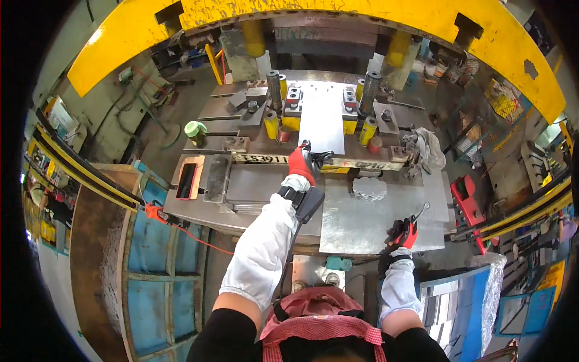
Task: Operating a manual industrial press to stamp holes or patterns into metal sheets.
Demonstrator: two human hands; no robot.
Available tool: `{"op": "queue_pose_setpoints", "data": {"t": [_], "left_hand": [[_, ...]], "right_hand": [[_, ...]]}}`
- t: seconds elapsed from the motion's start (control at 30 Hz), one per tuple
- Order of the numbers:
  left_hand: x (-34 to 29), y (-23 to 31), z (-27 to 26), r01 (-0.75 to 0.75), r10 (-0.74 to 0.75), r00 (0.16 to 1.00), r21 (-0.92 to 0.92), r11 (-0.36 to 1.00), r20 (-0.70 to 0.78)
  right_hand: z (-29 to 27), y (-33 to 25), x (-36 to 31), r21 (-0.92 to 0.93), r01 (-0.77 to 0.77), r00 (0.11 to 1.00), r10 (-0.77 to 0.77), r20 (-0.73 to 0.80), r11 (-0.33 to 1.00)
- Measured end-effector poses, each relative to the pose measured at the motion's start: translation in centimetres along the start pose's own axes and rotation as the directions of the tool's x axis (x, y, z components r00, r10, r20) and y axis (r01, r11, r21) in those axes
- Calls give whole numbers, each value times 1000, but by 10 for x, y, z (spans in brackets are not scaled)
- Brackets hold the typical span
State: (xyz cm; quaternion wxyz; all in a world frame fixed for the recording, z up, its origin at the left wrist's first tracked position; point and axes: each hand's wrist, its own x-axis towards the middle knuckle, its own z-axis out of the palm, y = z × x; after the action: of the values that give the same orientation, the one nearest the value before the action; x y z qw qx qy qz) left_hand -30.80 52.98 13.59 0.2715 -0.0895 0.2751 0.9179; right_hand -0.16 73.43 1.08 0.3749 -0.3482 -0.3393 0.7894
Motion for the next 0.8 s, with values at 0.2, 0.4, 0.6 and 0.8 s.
{"op": "queue_pose_setpoints", "data": {"t": [0.2, 0.4, 0.6, 0.8], "left_hand": [[-5, -2, 10, 29, -29, 998, 4, 1000, 62], [-2, -6, 11, 12, -11, 998, -9, 1000, 55], [7, -3, 8, -8, 9, 1000, -20, 1000, 24], [5, -3, 6, 1, -2, 998, 8, 1000, 64]], "right_hand": [[-6, 0, 2, -26, 68, 997, -68, -34, 997], [-15, 6, 12, -46, 59, 998, -60, -14, 997], [-15, 9, 14, -47, 68, 998, -68, 3, 997], [-13, 9, 16, -43, 79, 996, -80, -39, 996]]}}
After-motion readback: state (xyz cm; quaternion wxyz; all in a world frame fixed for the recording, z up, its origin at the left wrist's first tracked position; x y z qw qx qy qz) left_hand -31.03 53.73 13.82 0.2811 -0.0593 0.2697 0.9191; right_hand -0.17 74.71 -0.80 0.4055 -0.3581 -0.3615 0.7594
